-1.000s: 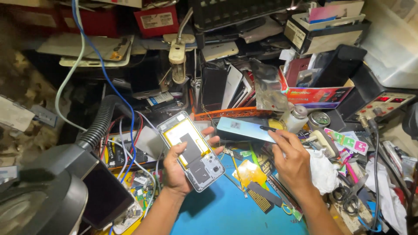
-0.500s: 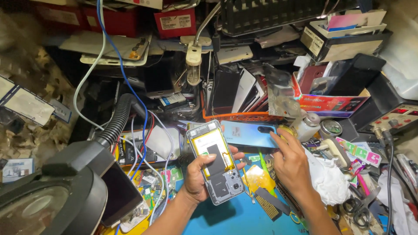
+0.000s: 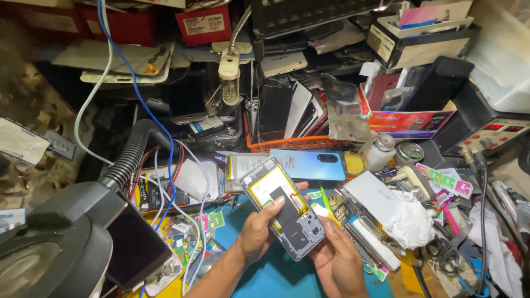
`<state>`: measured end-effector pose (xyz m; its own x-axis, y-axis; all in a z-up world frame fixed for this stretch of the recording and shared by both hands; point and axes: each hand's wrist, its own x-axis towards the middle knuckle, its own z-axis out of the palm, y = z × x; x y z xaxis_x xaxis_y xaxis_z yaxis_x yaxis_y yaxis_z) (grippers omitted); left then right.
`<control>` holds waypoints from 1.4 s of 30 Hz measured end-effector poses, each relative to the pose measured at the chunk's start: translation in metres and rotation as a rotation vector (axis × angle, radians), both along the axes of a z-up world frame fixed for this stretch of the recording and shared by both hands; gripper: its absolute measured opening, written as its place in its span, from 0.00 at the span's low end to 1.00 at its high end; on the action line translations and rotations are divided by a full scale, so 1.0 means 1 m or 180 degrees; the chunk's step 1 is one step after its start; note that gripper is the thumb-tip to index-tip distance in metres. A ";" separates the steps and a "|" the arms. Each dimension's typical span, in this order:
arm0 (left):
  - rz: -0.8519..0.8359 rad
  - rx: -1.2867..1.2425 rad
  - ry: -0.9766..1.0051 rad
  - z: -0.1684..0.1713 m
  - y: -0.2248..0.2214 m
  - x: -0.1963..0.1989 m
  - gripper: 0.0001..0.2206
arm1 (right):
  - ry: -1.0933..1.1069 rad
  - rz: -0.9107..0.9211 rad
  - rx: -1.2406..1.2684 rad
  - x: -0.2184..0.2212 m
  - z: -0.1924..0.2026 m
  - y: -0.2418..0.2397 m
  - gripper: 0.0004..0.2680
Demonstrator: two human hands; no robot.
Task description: Disassembling a smartphone to remove internal components like the battery and motherboard using various repair tools.
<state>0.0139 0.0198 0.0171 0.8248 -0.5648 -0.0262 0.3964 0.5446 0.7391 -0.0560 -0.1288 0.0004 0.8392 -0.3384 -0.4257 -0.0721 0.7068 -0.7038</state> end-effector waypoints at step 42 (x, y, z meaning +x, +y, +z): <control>-0.2556 0.0193 0.0086 -0.048 0.004 0.005 0.22 | -0.0434 0.0843 -0.5206 0.124 0.081 -0.129 0.08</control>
<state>0.0190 0.0236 -0.0304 0.1663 -0.9820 -0.0901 0.6680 0.0450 0.7428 0.0677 -0.2574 0.0819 0.9412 -0.1755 0.2886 0.0586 -0.7567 -0.6512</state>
